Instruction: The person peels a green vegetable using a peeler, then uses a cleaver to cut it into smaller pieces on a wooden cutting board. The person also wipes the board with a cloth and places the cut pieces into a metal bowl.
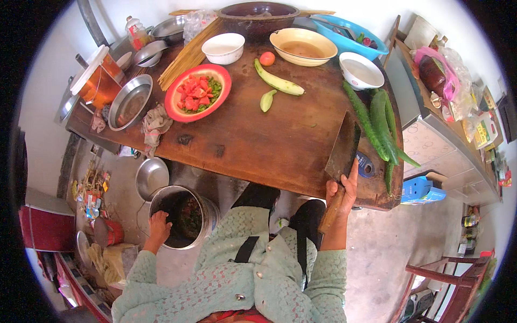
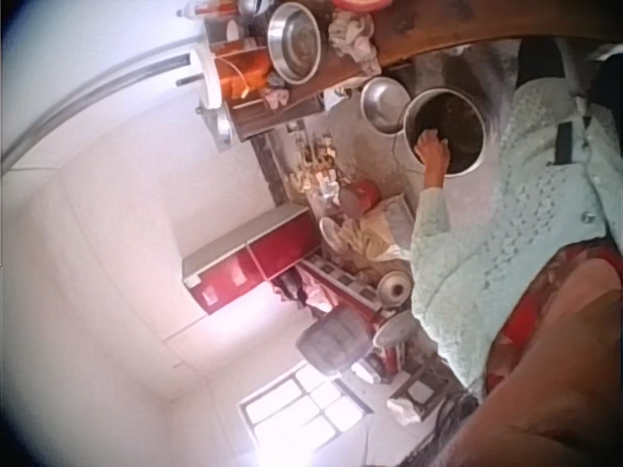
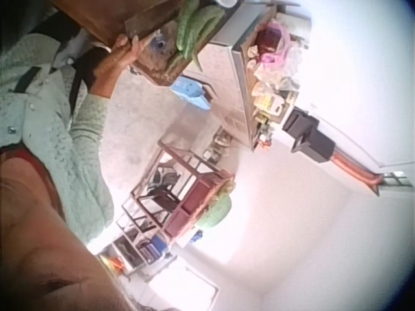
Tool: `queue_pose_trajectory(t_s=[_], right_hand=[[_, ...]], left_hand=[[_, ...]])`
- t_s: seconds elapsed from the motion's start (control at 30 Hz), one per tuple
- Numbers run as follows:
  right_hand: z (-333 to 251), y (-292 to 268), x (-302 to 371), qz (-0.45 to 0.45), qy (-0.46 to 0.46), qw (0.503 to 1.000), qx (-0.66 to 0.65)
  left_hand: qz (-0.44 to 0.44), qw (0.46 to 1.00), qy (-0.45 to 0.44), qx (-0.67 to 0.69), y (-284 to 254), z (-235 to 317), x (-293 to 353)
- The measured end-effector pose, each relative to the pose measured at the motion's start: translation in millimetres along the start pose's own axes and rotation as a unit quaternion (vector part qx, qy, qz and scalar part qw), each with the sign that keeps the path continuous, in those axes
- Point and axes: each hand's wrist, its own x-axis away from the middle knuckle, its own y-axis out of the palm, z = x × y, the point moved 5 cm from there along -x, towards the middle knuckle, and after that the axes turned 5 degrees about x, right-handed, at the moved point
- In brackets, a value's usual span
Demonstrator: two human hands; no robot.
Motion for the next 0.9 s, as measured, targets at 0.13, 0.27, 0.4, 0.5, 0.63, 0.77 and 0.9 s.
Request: queue_pose_trajectory(t_s=[0.13, 0.27, 0.4, 0.5, 0.63, 0.77, 0.9], right_hand=[[0.5, 0.7, -0.8, -0.018, 0.007, 1.0, -0.003], [0.6, -0.1, -2.9, -0.015, 0.014, 1.0, 0.014], [3.3, -5.9, -8.3, -0.024, 0.027, 0.998, 0.05], [3.7, -9.3, -9.2, -0.018, 0.035, 0.997, 0.069], [4.7, -8.1, -7.6, -0.013, 0.056, 0.995, 0.082], [4.7, 2.8, -7.6, -0.003, 0.081, 0.989, 0.126], [4.2, 14.8, -5.0, -0.005, 0.096, 0.986, 0.138]], left_hand=[[0.042, 0.997, -0.01, 0.057, 11.0, 6.2, -2.9], [0.103, 0.988, 0.035, 0.113, -6.7, 42.9, -33.1], [0.152, 0.975, 0.068, 0.144, -25.6, 67.5, -51.7], [0.169, 0.968, 0.085, 0.165, -33.3, 79.5, -57.6], [0.156, 0.964, 0.079, 0.2, -36.5, 89.5, -57.4], [0.152, 0.959, 0.085, 0.223, -25.7, 98.8, -49.7], [0.123, 0.958, 0.082, 0.245, -25.4, 105.7, -43.8]])
